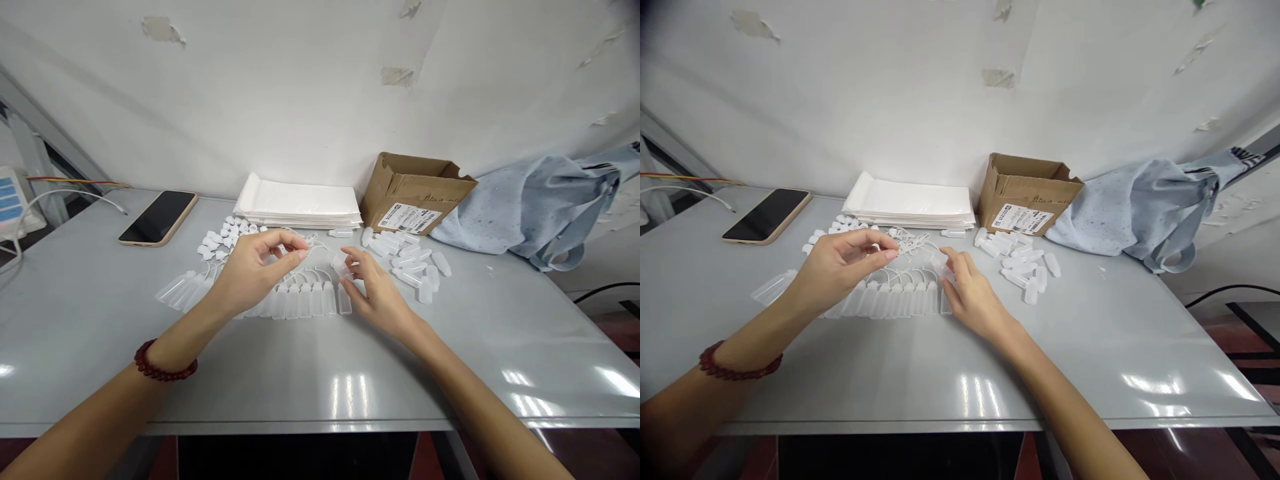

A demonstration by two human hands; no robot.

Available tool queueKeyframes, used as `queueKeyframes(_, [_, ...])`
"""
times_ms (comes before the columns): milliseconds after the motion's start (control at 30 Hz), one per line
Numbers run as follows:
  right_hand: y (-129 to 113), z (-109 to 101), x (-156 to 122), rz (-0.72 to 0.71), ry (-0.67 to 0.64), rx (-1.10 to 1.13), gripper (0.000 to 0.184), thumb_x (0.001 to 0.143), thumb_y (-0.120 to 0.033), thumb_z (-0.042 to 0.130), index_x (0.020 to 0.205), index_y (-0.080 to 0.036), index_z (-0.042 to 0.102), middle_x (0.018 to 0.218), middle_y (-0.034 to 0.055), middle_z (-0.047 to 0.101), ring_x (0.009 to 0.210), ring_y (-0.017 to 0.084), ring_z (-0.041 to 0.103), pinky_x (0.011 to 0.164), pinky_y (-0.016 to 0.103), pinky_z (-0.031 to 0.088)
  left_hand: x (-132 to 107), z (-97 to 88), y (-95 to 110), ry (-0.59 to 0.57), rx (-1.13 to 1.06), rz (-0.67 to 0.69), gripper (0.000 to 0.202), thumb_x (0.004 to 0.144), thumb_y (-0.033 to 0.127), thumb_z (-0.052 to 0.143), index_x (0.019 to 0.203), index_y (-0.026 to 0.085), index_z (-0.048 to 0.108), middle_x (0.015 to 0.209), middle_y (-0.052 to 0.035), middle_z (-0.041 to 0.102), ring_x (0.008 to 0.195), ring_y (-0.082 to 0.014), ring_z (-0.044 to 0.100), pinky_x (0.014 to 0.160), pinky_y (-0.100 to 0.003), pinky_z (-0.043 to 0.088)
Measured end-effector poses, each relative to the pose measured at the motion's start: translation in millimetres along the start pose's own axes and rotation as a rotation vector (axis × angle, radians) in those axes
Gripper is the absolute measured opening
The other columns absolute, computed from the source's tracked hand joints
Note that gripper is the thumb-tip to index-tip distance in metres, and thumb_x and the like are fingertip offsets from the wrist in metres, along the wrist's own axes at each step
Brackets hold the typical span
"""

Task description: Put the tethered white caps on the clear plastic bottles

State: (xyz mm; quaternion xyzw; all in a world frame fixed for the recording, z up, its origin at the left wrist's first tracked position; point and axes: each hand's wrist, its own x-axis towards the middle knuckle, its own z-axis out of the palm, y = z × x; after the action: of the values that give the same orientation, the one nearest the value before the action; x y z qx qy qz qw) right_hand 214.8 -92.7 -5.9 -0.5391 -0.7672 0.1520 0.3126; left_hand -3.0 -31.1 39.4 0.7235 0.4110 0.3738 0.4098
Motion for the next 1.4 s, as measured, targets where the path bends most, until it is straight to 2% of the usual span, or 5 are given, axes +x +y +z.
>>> queueKeyframes(433, [-3.0, -1.5, -0.6, -0.024, -0.003, -0.005, 0.048, 0.093, -0.017, 0.042, 0.138, -0.024, 0.029, 0.105, 0.0095, 0.050, 0.094, 0.022, 0.057, 0.080, 0.041, 0.054, -2.2, 5.0, 4.6, -0.033, 0.066, -0.005, 0.013, 0.080, 0.033, 0.060, 0.080, 0.022, 0.068, 0.077, -0.0008, 0.064, 0.072, -0.0158, 0.056, 0.062, -0.027, 0.044])
queueKeyframes(867, [-6.0, -0.9, -0.9, -0.066, 0.025, -0.028, 0.040, 0.093, -0.016, 0.044, 0.131, -0.026, 0.039, 0.107, 0.0081, 0.052, 0.090, 0.021, 0.058, 0.079, 0.039, 0.054, -3.6, 12.3, 1.6, -0.105, 0.107, 0.081, 0.011, 0.082, 0.030, 0.058, 0.081, 0.023, 0.068, 0.081, 0.0000, 0.067, 0.077, -0.0167, 0.057, 0.075, -0.030, 0.047])
queueKeyframes(1067, [-6.4, 1.4, -1.1, -0.083, 0.031, 0.054, 0.038, 0.093, -0.019, 0.045, 0.131, -0.026, 0.041, 0.107, 0.0086, 0.053, 0.090, 0.021, 0.058, 0.079, 0.040, 0.055, -6.4, 21.4, -2.7, -0.132, 0.034, 0.031, 0.013, 0.082, 0.033, 0.058, 0.088, 0.021, 0.062, 0.091, -0.0022, 0.067, 0.084, -0.0180, 0.059, 0.077, -0.032, 0.047])
queueKeyframes(1200, [-8.7, 1.2, -2.5, -0.069, 0.035, 0.120, 0.039, 0.094, -0.020, 0.046, 0.131, -0.027, 0.041, 0.109, 0.0085, 0.052, 0.093, 0.020, 0.059, 0.080, 0.039, 0.056, -7.2, 24.1, -4.6, -0.152, -0.013, -0.017, 0.023, 0.083, 0.032, 0.059, 0.104, 0.022, 0.056, 0.090, -0.0012, 0.068, 0.084, -0.0173, 0.060, 0.075, -0.031, 0.046])
queueKeyframes(1400, [-12.5, -0.5, -2.8, -0.044, 0.016, 0.174, 0.038, 0.094, -0.020, 0.046, 0.131, -0.026, 0.042, 0.110, 0.0087, 0.052, 0.092, 0.020, 0.060, 0.081, 0.039, 0.056, -8.3, 26.6, -6.4, -0.195, 0.037, 0.053, 0.023, 0.085, 0.033, 0.057, 0.107, 0.026, 0.062, 0.091, -0.0003, 0.069, 0.088, -0.0176, 0.060, 0.077, -0.031, 0.046])
